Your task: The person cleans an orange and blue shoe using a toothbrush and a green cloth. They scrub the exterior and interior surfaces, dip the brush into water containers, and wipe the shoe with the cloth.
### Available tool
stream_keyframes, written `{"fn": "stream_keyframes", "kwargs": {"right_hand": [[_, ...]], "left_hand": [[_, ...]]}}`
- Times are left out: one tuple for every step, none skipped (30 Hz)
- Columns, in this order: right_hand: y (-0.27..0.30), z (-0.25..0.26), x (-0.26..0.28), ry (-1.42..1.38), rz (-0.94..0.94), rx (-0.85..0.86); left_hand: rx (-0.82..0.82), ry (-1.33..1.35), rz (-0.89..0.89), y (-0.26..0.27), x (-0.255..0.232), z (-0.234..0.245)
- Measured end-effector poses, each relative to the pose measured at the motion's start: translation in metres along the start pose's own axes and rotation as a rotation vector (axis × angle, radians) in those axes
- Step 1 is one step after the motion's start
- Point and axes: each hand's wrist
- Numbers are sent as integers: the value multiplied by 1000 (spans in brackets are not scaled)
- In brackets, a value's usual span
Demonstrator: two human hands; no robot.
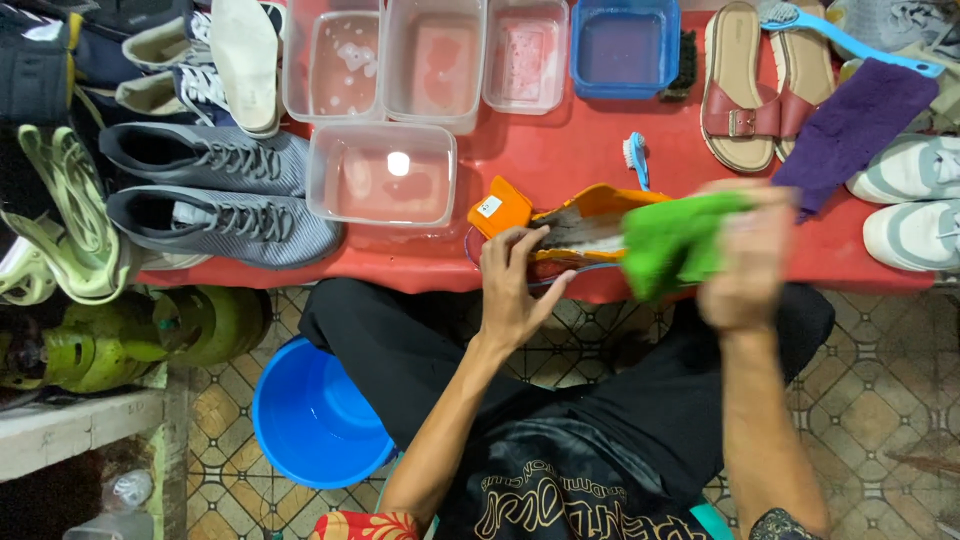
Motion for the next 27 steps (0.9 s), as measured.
{"fn": "stream_keyframes", "kwargs": {"right_hand": [[1,-17,-1,75,26,188],[2,-35,-3,150,49,375],[-1,-44,7,149,54,369],[-4,-53,16,373,19,664],[-8,-62,26,601,-20,958],[0,-66,-1,602,-17,951],[9,-71,-29,735,161,878],[19,-75,-56,864,338,797],[19,-75,-57,867,340,792],[18,-74,-57,810,367,700],[17,-74,-58,750,397,609],[18,-76,-63,751,403,606],[19,-78,-68,679,339,534],[20,-80,-74,606,275,463],[21,-80,-80,604,282,463],[22,-81,-86,527,221,446],[24,-80,-92,450,156,433],[21,-76,-89,448,159,435],[17,-70,-85,412,130,384],[13,-64,-82,375,101,333],[6,-64,-64,378,104,332],[-1,-63,-45,577,195,441],[-7,-62,-26,774,286,551],[-7,-67,-20,775,287,554],[-5,-73,-14,865,222,686],[-2,-78,-8,953,153,819],[-3,-88,3,952,146,816]], "left_hand": [[17,-11,-14,0,5,-5],[33,-23,-28,1,10,-10],[32,-25,-37,3,15,-13],[62,-74,-32,5,21,-16],[91,-123,-27,8,26,-19],[89,-125,-34,7,33,-22],[92,-139,-44,9,39,-25],[94,-152,-55,11,45,-27],[92,-152,-60,13,47,-29],[69,-127,-60,15,49,-29],[43,-105,-59,16,51,-30],[38,-106,-63,16,51,-31],[28,-112,-57,16,51,-32],[18,-119,-52,17,51,-33],[12,-123,-54,17,54,-34],[13,-96,-50,17,58,-36],[17,-69,-43,19,61,-37],[13,-71,-41,20,60,-37],[-3,-72,-55,19,59,-37],[-19,-73,-69,18,58,-38],[-22,-71,-71,18,56,-36],[-45,-69,-82,18,55,-34],[-66,-69,-88,19,54,-32],[-69,-68,-86,17,53,-31],[-72,-92,-81,17,53,-28],[-76,-117,-77,17,53,-25],[-69,-116,-79,18,53,-24]]}}
Point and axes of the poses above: each hand's wrist, its own y-axis away from the middle knuckle, its own z-axis out of the back of the hand, x = y × z, and after that the axes turned 5 degrees about x, right-handed
